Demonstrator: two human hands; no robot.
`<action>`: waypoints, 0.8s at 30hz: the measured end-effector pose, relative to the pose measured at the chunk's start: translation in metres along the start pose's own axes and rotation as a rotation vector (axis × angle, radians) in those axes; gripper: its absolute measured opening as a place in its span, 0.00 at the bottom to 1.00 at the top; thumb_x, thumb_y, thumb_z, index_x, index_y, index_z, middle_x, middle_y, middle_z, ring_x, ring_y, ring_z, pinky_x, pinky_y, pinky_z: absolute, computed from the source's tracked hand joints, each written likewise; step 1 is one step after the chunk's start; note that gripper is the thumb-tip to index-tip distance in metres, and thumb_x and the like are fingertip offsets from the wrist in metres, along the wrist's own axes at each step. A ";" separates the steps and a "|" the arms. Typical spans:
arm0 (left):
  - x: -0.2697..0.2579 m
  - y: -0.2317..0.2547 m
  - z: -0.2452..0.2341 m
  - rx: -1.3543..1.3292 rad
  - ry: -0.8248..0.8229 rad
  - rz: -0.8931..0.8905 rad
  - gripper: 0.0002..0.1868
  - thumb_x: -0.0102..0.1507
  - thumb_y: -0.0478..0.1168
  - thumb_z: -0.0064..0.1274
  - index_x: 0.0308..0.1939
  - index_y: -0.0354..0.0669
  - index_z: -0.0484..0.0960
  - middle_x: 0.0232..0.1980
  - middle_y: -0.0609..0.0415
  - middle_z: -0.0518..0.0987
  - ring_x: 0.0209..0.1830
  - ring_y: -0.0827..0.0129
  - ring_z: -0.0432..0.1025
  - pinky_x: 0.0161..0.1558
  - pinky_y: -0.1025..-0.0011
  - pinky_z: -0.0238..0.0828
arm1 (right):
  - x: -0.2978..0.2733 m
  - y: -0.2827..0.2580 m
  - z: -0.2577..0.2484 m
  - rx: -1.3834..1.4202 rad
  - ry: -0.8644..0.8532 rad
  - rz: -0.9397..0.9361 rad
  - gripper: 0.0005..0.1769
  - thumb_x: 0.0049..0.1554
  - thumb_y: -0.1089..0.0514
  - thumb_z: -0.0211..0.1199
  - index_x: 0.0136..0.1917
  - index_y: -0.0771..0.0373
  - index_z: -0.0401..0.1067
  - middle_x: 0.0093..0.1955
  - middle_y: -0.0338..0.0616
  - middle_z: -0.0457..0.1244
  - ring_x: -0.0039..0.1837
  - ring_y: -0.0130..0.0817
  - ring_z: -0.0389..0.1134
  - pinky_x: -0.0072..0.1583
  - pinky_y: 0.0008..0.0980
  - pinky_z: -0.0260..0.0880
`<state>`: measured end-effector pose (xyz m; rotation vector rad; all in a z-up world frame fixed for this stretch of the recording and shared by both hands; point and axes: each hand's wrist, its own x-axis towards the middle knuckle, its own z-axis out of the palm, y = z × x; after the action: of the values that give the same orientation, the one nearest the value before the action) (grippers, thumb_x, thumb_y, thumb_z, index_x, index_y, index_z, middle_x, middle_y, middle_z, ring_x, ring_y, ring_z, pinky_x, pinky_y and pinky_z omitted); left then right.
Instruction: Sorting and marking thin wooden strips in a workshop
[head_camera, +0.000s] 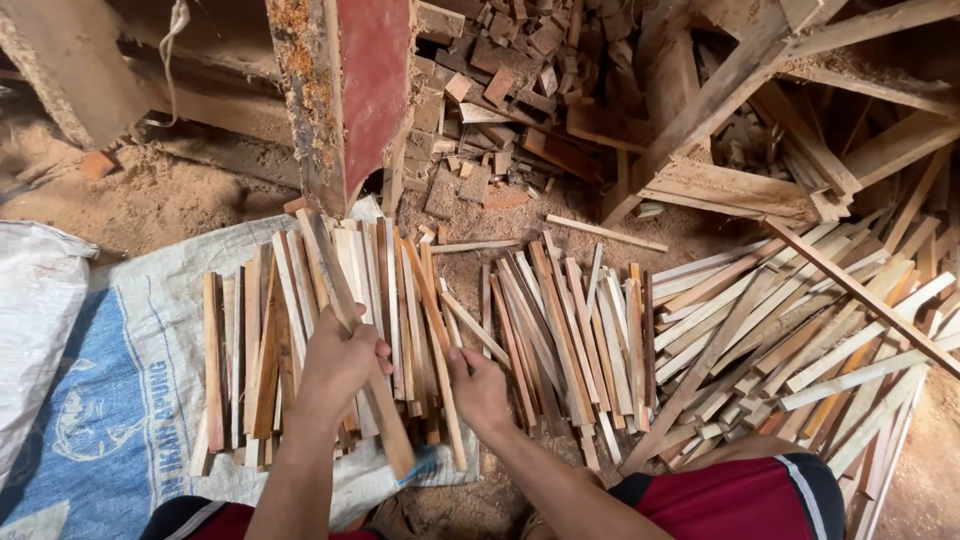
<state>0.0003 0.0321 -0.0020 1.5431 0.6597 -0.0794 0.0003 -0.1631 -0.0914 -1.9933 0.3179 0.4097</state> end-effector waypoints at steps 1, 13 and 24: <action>-0.003 0.003 0.000 -0.002 0.003 0.000 0.21 0.63 0.33 0.42 0.61 0.35 0.68 0.26 0.44 0.78 0.16 0.57 0.76 0.22 0.63 0.77 | 0.008 0.004 0.015 -0.002 -0.003 -0.002 0.21 0.63 0.41 0.57 0.59 0.54 0.80 0.53 0.53 0.72 0.61 0.51 0.71 0.60 0.49 0.72; -0.011 0.002 0.011 0.114 -0.070 -0.006 0.20 0.62 0.35 0.42 0.59 0.35 0.72 0.27 0.46 0.79 0.17 0.64 0.75 0.27 0.68 0.74 | 0.043 0.077 0.054 -0.341 0.040 -0.110 0.20 0.56 0.47 0.63 0.61 0.48 0.77 0.50 0.46 0.73 0.58 0.53 0.72 0.60 0.53 0.73; 0.006 -0.025 0.036 0.100 -0.129 -0.024 0.15 0.69 0.43 0.42 0.52 0.36 0.75 0.34 0.47 0.82 0.33 0.64 0.75 0.32 0.63 0.75 | 0.045 0.041 -0.031 -0.193 0.082 -0.079 0.11 0.57 0.47 0.65 0.54 0.40 0.82 0.38 0.43 0.73 0.47 0.40 0.76 0.50 0.40 0.76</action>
<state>0.0063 -0.0014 -0.0307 1.6111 0.5793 -0.2315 0.0298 -0.2111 -0.1311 -2.2080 0.2576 0.3184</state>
